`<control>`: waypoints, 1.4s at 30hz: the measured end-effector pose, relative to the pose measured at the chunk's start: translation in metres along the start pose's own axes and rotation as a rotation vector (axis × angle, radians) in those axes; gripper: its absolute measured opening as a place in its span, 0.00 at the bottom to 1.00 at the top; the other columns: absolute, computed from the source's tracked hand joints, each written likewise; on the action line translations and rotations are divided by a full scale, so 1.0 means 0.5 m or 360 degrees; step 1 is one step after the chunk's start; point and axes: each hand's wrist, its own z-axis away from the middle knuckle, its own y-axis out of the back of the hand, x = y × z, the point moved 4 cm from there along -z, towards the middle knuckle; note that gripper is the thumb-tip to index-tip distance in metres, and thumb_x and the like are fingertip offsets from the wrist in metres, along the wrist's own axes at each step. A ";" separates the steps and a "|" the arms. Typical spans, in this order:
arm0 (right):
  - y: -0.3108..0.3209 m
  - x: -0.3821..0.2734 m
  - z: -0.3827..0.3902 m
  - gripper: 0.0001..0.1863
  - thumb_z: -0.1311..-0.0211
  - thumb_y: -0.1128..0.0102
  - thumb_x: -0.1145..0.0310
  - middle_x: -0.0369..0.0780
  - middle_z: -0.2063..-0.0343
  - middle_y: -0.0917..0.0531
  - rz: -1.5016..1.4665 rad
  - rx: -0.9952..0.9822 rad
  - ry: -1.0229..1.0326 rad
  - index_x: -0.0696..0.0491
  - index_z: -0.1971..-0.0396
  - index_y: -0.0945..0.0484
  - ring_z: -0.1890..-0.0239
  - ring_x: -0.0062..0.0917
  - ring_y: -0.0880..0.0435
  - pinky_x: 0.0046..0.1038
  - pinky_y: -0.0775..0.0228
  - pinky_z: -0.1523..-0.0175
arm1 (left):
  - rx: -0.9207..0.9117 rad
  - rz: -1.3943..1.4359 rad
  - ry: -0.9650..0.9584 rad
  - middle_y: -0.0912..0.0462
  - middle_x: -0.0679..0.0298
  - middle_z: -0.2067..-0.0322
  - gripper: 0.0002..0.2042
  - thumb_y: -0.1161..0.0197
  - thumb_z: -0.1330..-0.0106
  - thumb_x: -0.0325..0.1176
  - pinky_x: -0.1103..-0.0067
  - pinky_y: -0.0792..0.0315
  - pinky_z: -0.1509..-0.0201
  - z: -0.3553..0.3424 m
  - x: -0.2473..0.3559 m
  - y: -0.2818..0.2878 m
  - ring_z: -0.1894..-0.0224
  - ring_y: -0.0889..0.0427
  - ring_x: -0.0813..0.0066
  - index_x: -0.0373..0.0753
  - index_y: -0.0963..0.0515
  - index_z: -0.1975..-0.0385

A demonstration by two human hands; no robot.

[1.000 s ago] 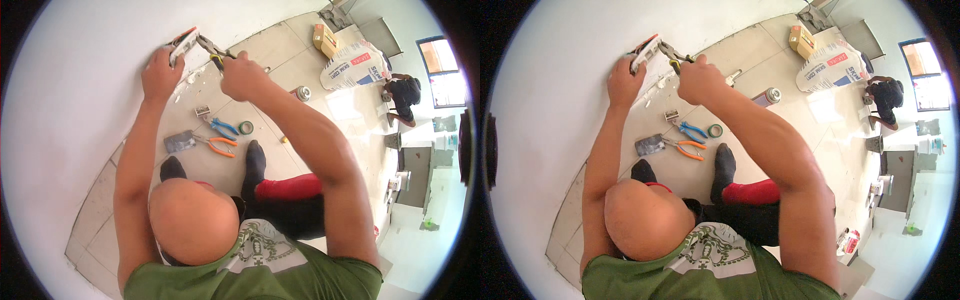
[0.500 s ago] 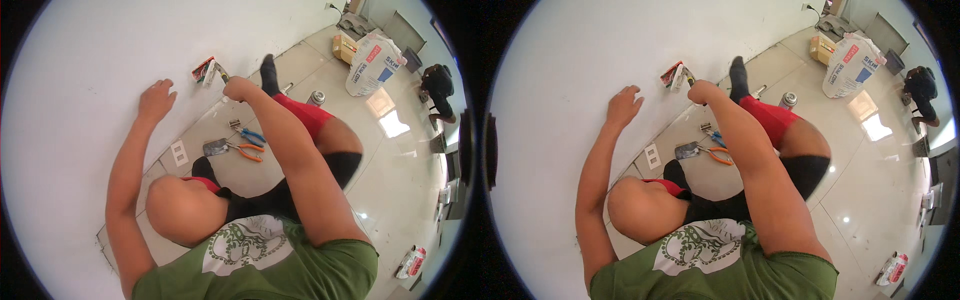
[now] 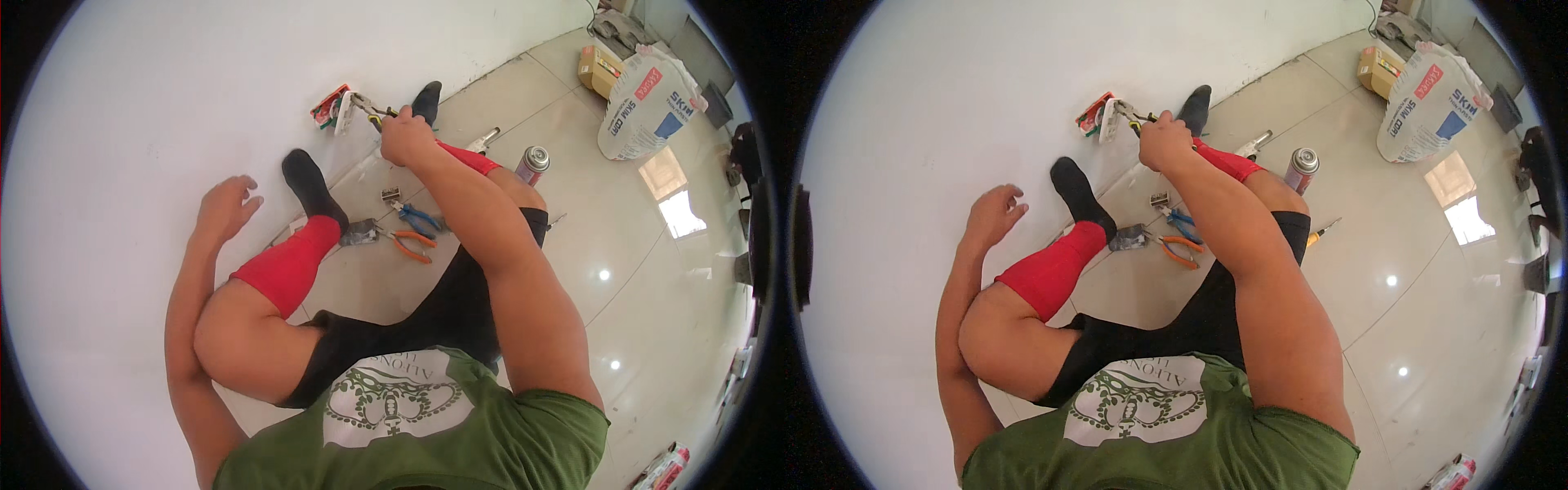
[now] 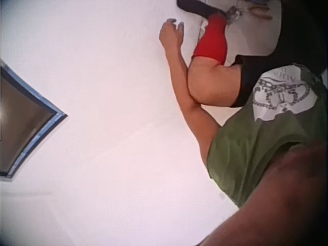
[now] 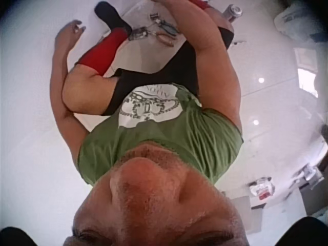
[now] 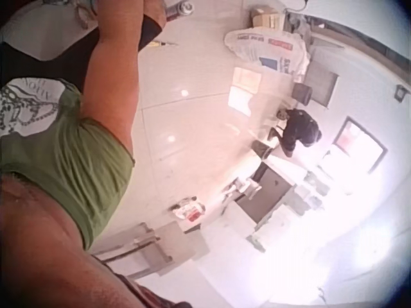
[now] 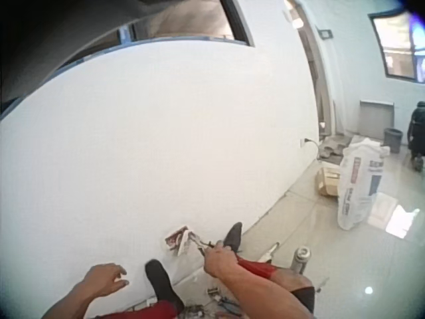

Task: Installing an electrical wall socket using hand tools.

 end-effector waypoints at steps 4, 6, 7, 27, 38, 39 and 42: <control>-0.043 0.046 -0.047 0.17 0.41 0.43 0.71 0.52 0.57 0.22 -0.0057 -0.0097 0.0073 0.59 0.52 0.20 0.48 0.45 0.19 0.45 0.23 0.45 | -0.0051 0.0075 0.0009 0.17 0.56 0.64 0.14 0.34 0.36 0.39 0.65 0.25 0.56 -0.030 0.031 -0.011 0.63 0.17 0.58 0.37 0.18 0.57; -0.062 0.054 -0.063 0.15 0.42 0.44 0.72 0.50 0.64 0.20 -0.0125 -0.0113 0.0173 0.60 0.55 0.20 0.53 0.40 0.16 0.42 0.20 0.52 | -0.0041 0.0086 -0.0057 0.17 0.57 0.64 0.14 0.34 0.36 0.39 0.65 0.25 0.56 -0.040 0.040 -0.013 0.62 0.17 0.58 0.37 0.18 0.57; -0.078 0.058 -0.067 0.12 0.43 0.44 0.71 0.47 0.69 0.20 -0.0846 -0.0435 0.0041 0.60 0.60 0.21 0.61 0.36 0.16 0.39 0.21 0.60 | -0.0020 0.0092 -0.0110 0.17 0.57 0.64 0.14 0.34 0.36 0.39 0.66 0.24 0.56 -0.042 0.043 -0.005 0.62 0.17 0.59 0.37 0.19 0.57; -0.079 0.059 0.091 0.16 0.46 0.39 0.67 0.47 0.64 0.17 -0.1435 -0.0245 -0.0351 0.54 0.56 0.19 0.63 0.39 0.15 0.37 0.24 0.53 | 0.0756 0.0666 0.0288 0.14 0.48 0.60 0.17 0.35 0.35 0.38 0.60 0.24 0.48 -0.395 0.240 -0.229 0.56 0.16 0.48 0.35 0.19 0.51; -0.096 0.062 0.058 0.25 0.49 0.42 0.74 0.50 0.45 0.23 -0.1405 -0.0058 -0.0377 0.59 0.46 0.24 0.44 0.46 0.22 0.38 0.32 0.37 | 0.1082 0.1958 0.0175 0.36 0.45 0.36 0.34 0.33 0.35 0.25 0.79 0.12 0.62 -0.303 0.351 -0.294 0.48 0.17 0.60 0.31 0.40 0.30; -0.094 0.057 0.055 0.25 0.49 0.42 0.74 0.50 0.45 0.23 -0.1372 -0.0070 -0.0380 0.59 0.46 0.24 0.44 0.46 0.22 0.38 0.32 0.37 | 0.1097 0.1831 0.0245 0.37 0.44 0.35 0.35 0.33 0.36 0.25 0.79 0.13 0.63 -0.305 0.336 -0.305 0.48 0.18 0.62 0.33 0.40 0.29; -0.071 0.036 0.041 0.28 0.49 0.42 0.74 0.51 0.43 0.24 -0.0897 0.0136 -0.0120 0.58 0.44 0.24 0.39 0.47 0.25 0.39 0.33 0.34 | 0.1131 0.1800 0.0255 0.37 0.45 0.35 0.36 0.34 0.36 0.25 0.80 0.13 0.65 -0.309 0.304 -0.316 0.48 0.19 0.63 0.34 0.41 0.28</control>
